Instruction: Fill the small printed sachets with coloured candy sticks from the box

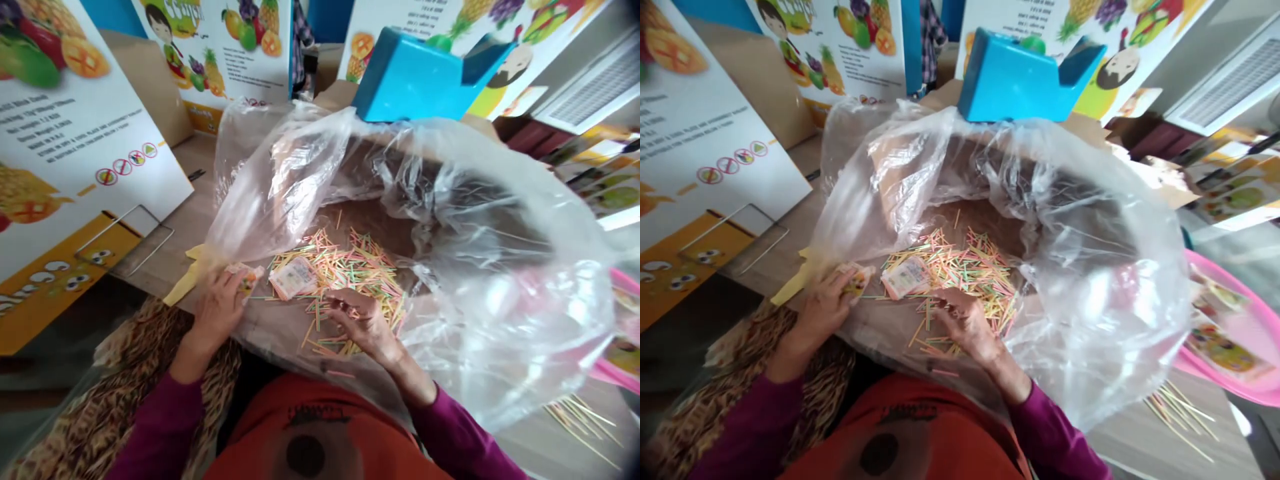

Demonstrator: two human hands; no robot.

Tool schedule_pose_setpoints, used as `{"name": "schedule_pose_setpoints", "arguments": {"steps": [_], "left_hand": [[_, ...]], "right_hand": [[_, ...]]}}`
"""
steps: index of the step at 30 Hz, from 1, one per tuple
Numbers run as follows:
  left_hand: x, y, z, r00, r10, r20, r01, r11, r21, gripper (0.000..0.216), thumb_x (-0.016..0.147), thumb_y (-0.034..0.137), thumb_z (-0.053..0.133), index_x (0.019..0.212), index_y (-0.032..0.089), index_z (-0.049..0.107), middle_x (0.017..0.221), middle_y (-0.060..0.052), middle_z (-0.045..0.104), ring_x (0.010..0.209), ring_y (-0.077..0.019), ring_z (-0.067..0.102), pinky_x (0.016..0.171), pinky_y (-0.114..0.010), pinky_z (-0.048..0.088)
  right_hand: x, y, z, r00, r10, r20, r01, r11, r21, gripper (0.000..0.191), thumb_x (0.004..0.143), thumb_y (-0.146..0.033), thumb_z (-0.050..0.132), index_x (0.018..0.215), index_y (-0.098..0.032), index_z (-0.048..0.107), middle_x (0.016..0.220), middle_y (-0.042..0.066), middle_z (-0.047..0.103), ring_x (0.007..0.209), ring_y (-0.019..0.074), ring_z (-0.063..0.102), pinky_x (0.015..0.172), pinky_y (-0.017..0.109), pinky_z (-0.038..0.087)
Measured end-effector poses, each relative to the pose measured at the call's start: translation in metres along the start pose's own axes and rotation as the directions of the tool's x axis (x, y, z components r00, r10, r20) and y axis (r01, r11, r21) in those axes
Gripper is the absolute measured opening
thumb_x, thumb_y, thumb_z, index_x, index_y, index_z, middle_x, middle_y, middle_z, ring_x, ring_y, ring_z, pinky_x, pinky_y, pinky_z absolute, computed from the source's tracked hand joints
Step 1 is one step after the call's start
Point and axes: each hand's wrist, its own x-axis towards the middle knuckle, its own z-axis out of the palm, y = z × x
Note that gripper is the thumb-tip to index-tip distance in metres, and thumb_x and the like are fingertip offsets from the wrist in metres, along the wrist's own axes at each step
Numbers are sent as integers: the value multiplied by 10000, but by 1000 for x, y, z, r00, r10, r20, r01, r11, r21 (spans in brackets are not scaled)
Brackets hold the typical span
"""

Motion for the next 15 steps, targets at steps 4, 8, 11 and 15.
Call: {"name": "schedule_pose_setpoints", "arguments": {"steps": [4,8,11,15], "left_hand": [[10,15,-8,1000,-26,8,22,947,320,540,910,138,537,1419,222,694,1255,-212,715,1092,-414,619,944,-589,530],[20,71,13,983,129,132,-159,955,249,351,978,195,560,1271,205,752,1224,-186,724,1102,-388,612,943,-542,523],[31,95,33,931,199,305,-267,943,200,211,988,222,603,1100,171,775,1157,-175,743,1111,-365,635,932,-499,535],[34,96,42,887,213,409,-319,924,210,196,963,105,583,1005,164,765,1100,-147,752,1102,-325,665,934,-456,545]], "right_hand": [[-10,22,-34,999,-31,32,43,837,-546,375,957,-280,697,1320,-239,780,1246,148,781,1163,338,687,1018,505,556],[3,10,-30,974,168,154,26,591,-806,547,896,-334,782,1418,-193,704,1397,201,693,1271,407,589,1034,533,493],[26,-5,-11,955,258,145,7,471,-882,515,928,-346,746,1399,-148,684,1370,237,689,1248,422,589,1007,553,497],[40,-3,5,972,209,108,25,363,-931,345,977,-185,588,1285,-94,714,1226,254,719,1151,420,642,988,612,520]]}}
